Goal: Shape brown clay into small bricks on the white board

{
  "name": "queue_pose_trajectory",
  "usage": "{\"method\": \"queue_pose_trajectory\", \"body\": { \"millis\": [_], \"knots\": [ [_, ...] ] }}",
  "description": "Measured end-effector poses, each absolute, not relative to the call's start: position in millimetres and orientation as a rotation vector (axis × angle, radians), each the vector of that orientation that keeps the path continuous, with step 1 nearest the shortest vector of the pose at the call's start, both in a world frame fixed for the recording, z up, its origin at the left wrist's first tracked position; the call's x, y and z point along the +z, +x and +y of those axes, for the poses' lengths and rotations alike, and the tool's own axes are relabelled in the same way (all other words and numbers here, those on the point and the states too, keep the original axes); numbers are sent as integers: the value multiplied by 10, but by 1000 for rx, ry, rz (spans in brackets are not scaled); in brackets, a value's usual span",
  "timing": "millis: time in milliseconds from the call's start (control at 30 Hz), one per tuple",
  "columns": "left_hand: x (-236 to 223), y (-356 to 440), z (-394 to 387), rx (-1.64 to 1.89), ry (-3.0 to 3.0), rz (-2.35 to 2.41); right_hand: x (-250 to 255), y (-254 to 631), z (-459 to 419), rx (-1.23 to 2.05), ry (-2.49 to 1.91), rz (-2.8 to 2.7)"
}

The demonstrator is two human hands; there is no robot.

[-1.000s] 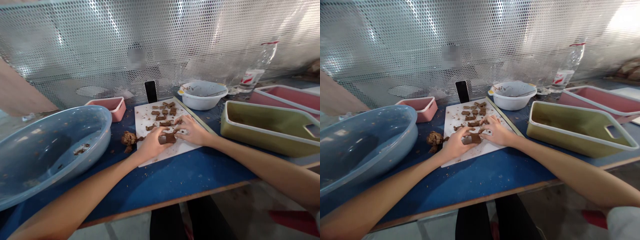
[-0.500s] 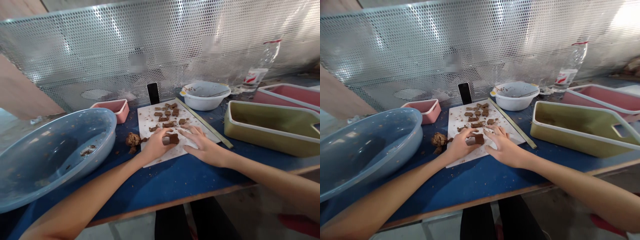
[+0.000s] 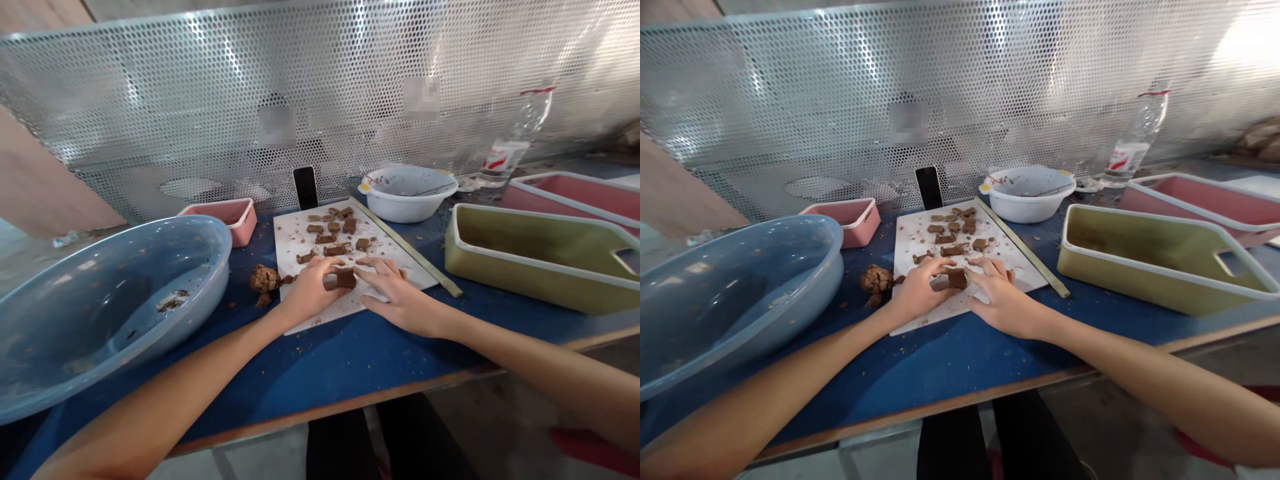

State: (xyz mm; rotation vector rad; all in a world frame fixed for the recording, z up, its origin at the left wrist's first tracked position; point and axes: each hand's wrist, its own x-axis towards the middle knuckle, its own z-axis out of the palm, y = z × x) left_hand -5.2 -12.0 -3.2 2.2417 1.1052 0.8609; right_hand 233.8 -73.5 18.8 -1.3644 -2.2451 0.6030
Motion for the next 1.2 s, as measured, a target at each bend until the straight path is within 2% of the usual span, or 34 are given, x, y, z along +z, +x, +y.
{"method": "queue_pose_trajectory", "body": {
  "millis": [1000,1200],
  "knots": [
    [-39,-58,-119,849,2236,1107,36,2394,-686,537,-1305,-2243],
    [-60,-64,-118,873,2281,1103,86,2379,-683,225,-1358,-2136]
  ]
}}
